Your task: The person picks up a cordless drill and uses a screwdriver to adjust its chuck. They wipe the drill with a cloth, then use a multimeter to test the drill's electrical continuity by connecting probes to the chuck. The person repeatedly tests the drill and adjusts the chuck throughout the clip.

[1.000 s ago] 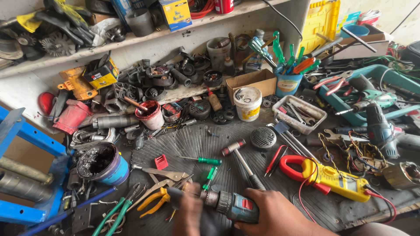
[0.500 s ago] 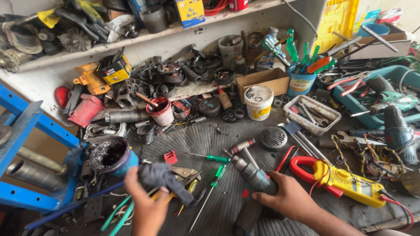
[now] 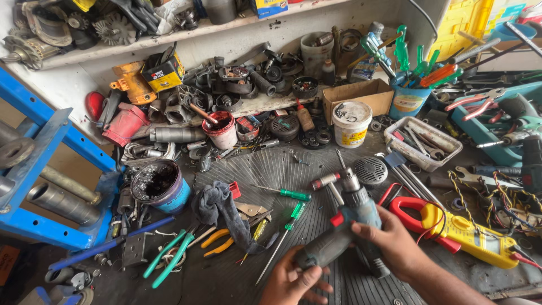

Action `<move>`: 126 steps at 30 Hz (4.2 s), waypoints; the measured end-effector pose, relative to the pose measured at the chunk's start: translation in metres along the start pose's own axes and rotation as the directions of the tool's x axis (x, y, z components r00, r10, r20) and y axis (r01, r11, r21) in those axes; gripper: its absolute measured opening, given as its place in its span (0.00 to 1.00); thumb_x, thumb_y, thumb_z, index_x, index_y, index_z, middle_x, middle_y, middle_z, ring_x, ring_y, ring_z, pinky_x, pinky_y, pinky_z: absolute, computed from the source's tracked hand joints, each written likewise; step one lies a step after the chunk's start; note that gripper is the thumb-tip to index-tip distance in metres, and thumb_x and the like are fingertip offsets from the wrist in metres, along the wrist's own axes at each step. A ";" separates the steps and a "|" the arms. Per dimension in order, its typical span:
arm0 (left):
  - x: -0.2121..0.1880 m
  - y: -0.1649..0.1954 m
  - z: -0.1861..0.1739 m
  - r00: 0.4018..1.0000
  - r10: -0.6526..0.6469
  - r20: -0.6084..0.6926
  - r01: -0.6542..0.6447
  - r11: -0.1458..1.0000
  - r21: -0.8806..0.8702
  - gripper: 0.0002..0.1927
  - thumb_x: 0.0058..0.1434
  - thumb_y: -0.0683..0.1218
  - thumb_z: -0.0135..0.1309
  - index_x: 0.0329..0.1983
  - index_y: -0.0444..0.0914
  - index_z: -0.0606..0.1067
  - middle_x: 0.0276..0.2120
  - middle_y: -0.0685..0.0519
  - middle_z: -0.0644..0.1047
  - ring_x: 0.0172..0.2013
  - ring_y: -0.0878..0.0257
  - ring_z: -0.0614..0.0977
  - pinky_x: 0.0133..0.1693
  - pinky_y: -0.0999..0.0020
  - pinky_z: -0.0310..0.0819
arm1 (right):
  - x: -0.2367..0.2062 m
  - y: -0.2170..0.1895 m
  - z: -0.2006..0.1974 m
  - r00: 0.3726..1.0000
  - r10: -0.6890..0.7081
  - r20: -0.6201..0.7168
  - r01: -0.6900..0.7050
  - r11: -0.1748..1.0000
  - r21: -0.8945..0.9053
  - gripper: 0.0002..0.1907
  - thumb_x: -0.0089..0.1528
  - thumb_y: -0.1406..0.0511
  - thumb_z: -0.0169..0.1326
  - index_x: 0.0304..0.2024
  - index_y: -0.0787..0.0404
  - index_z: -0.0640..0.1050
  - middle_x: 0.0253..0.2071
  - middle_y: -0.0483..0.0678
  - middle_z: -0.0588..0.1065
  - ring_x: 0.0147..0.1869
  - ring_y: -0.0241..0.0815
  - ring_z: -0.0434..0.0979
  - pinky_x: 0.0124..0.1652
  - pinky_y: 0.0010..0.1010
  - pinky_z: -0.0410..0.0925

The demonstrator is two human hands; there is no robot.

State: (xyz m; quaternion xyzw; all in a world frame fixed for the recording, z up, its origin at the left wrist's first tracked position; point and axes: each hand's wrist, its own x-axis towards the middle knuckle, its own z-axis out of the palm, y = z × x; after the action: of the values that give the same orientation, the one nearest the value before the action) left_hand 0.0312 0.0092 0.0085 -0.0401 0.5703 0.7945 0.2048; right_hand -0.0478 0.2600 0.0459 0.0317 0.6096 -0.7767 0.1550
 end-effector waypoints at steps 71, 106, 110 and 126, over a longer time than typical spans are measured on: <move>-0.002 0.017 -0.006 0.815 0.579 0.018 -0.360 0.481 0.799 0.32 0.47 0.48 0.75 0.56 0.39 0.77 0.48 0.45 0.78 0.51 0.51 0.81 0.54 0.59 0.74 | -0.017 -0.039 0.029 0.824 -0.478 0.304 0.498 0.358 -0.790 0.43 0.43 0.53 0.74 0.56 0.64 0.74 0.47 0.56 0.79 0.50 0.54 0.81 0.49 0.41 0.70; -0.011 0.041 0.013 0.619 0.615 0.488 -0.389 -0.300 0.871 0.26 0.48 0.58 0.69 0.49 0.46 0.81 0.67 0.46 0.66 0.67 0.44 0.63 0.65 0.33 0.50 | 0.014 -0.083 -0.160 0.946 0.253 -0.203 -0.113 -0.327 -0.938 0.59 0.46 0.46 0.76 0.73 0.40 0.58 0.69 0.39 0.69 0.75 0.42 0.67 0.71 0.43 0.60; -0.008 0.030 0.012 0.548 0.648 0.529 -0.343 -0.403 0.849 0.22 0.50 0.60 0.67 0.45 0.46 0.82 0.65 0.51 0.69 0.67 0.48 0.65 0.63 0.27 0.46 | 0.004 -0.094 -0.143 0.960 0.155 -0.232 -0.147 -0.425 -0.893 0.58 0.45 0.41 0.76 0.71 0.44 0.64 0.67 0.39 0.71 0.75 0.40 0.65 0.72 0.49 0.51; -0.013 0.025 0.032 0.632 0.589 0.504 -0.543 -0.127 0.830 0.22 0.60 0.58 0.61 0.52 0.42 0.80 0.61 0.42 0.72 0.64 0.46 0.69 0.62 0.34 0.53 | -0.050 -0.096 -0.078 0.940 -0.336 0.055 -0.050 -0.298 -0.953 0.39 0.56 0.45 0.61 0.69 0.45 0.70 0.43 0.44 0.80 0.44 0.45 0.84 0.39 0.34 0.76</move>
State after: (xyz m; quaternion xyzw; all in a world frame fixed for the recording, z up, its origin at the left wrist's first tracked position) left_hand 0.0393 0.0283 0.0455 0.3294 0.8873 0.2602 -0.1912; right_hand -0.0375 0.3649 0.1276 -0.0859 0.9946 0.0196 -0.0546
